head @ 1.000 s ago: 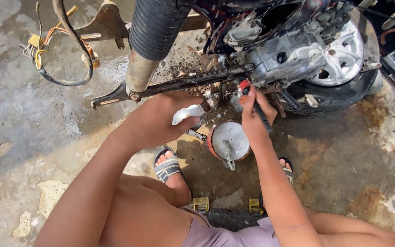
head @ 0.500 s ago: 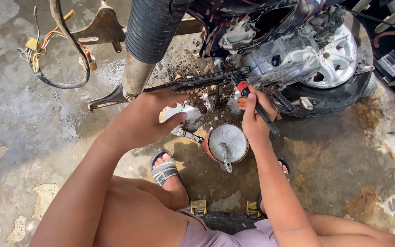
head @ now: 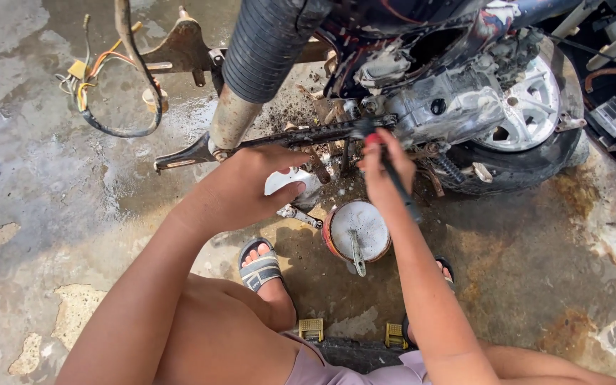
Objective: The person scrubs the engine and frame of a motorcycle using a brush and a cleaning solution. They dip the brush into a bucket of soapy water and scrub various parts of the bike, including the chain and engine casing.
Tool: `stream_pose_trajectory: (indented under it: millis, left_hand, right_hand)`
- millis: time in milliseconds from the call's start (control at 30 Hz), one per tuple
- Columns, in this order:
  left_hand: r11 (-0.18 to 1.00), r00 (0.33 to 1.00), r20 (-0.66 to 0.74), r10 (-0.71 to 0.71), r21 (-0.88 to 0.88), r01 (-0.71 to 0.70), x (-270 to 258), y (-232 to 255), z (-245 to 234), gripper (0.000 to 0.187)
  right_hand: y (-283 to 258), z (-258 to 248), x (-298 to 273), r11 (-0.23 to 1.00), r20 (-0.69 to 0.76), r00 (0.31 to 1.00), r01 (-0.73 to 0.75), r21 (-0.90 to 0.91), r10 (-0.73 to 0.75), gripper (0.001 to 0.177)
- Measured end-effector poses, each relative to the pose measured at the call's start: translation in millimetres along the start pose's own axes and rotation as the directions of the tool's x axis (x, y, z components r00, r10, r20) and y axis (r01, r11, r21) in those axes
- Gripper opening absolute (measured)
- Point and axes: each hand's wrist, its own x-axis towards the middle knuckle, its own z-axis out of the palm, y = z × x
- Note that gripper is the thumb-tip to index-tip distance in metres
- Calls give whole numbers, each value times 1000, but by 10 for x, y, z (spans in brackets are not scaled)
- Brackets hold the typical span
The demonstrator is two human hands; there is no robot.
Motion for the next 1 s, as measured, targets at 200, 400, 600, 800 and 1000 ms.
stream_pose_trajectory:
  millis: [200, 400, 600, 800, 1000]
  left_hand:
    - [1000, 1000, -13, 22, 2, -22, 3, 26, -66, 39]
    - [999, 998, -45, 47, -23, -48, -44, 34, -80, 36]
    - [1000, 999, -48, 8, -1, -8, -71, 4, -98, 37]
    - [1000, 1000, -27, 0, -26, -1, -39, 7, -73, 39]
    - [1000, 999, -32, 3, -29, -4, -38, 56, -51, 38]
  right_hand:
    - [-201, 423, -285, 969, 71, 996, -61, 241, 45, 32]
    - [-170, 296, -101, 974, -148, 977, -127, 190, 156, 27]
    - [30, 164, -25, 998, -202, 978, -52, 20, 55, 22]
    - [-160, 358, -151, 996, 33, 996, -81, -23, 82, 31]
    - [130, 44, 81, 980, -222, 970, -138, -145, 103, 28]
